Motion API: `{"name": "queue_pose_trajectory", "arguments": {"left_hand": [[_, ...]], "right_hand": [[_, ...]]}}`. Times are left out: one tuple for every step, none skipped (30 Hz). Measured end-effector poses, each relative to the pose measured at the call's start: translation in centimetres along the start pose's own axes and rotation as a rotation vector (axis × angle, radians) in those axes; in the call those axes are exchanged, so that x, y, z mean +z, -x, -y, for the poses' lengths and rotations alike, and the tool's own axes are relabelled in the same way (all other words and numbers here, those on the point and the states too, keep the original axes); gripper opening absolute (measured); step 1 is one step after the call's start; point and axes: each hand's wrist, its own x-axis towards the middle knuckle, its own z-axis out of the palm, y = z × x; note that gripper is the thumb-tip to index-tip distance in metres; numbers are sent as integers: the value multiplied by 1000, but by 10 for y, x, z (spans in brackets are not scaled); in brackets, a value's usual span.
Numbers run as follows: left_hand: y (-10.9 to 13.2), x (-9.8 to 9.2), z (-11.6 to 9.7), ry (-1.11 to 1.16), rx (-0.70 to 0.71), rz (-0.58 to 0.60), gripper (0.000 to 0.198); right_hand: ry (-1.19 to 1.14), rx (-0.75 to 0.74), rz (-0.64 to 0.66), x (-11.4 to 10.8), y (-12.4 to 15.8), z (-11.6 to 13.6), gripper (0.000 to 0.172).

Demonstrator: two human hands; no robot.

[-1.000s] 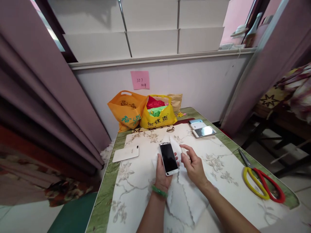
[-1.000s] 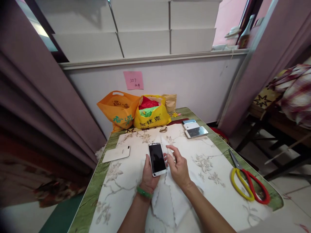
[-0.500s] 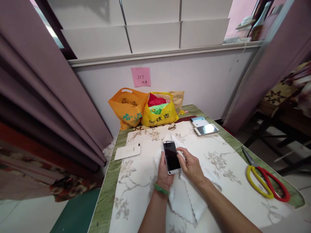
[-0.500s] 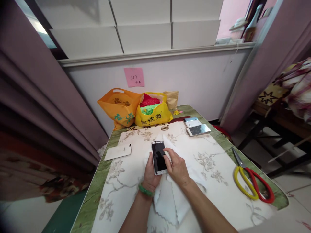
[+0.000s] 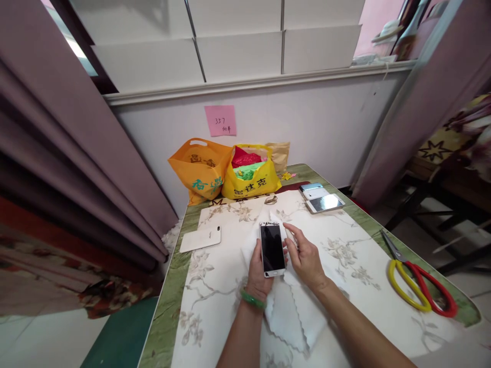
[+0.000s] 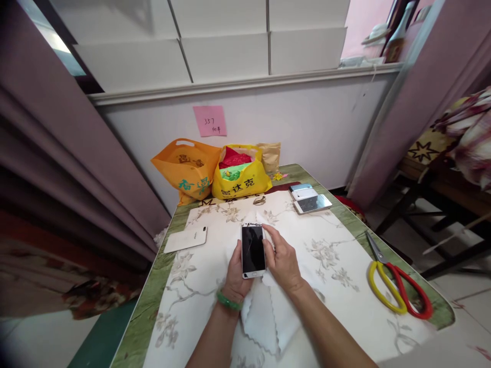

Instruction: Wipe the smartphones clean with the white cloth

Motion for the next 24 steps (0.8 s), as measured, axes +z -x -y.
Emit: {"name": "queue_pose_trajectory", "arguments": {"left_hand": [[0,0,0,5,-5,4,48],[1,0,0,11,-10,8,48],[1,1,-1,16,-18,13,48],[1,2,-1,19,-26,19,47],[2,2,-1,22,-30,23,47],[2,3,-1,26,-29,23,46],[2,4,-1,35,-16,13,45],[2,5,-1,47,6,-6,43],[2,6,-2,63,33,-33,40],[2,7,-2,78,55,-61,38],[2,7,-2,92,70,-86,37],[1,6,-2,105,76,-104,36],[1,6,-3,117,75,-117,36],[0,4,-3,130,72,-126,35],[0,3,-3,144,72,-135,35],[-1,1,-4,155,70,-142,36],[-1,-1,-4,161,63,-145,39],[-1,-3,-5,159,49,-145,43],[-2,-5,-5,152,34,-140,47],[-2,-6,-6,144,23,-133,52],[-1,-7,-6,140,19,-126,55],[-1,-8,-6,139,22,-121,56],[-1,-8,-6,139,28,-118,57],[-1,-7,-6,140,35,-116,56]], "right_hand": [[8,-3,9,-1,0,0,34],[13,-3,13,-1,-1,0,33],[14,0,12,-1,-1,0,31],[13,3,7,-1,0,0,28],[14,4,-1,-1,0,0,27],[17,-3,-4,-1,2,1,27],[24,-22,1,-1,3,1,29],[31,-50,9,0,5,1,30],[36,-81,19,0,7,1,31],[38,-107,29,1,9,2,32],[35,-125,38,1,11,2,31],[30,-133,44,1,13,2,29],[24,-133,45,1,15,2,27],[21,-134,49,1,17,2,27],[25,-144,57,2,19,1,27],[35,-165,70,2,21,1,29],[48,-193,87,2,23,0,32],[60,-221,106,2,25,-1,34],[67,-248,118,2,27,-2,35],[68,-268,127,3,29,-2,35],[63,-277,129,3,30,-3,34],[55,-277,126,3,32,-3,33],[48,-274,119,4,32,-3,32],[47,-268,113,4,32,-3,32]]}}
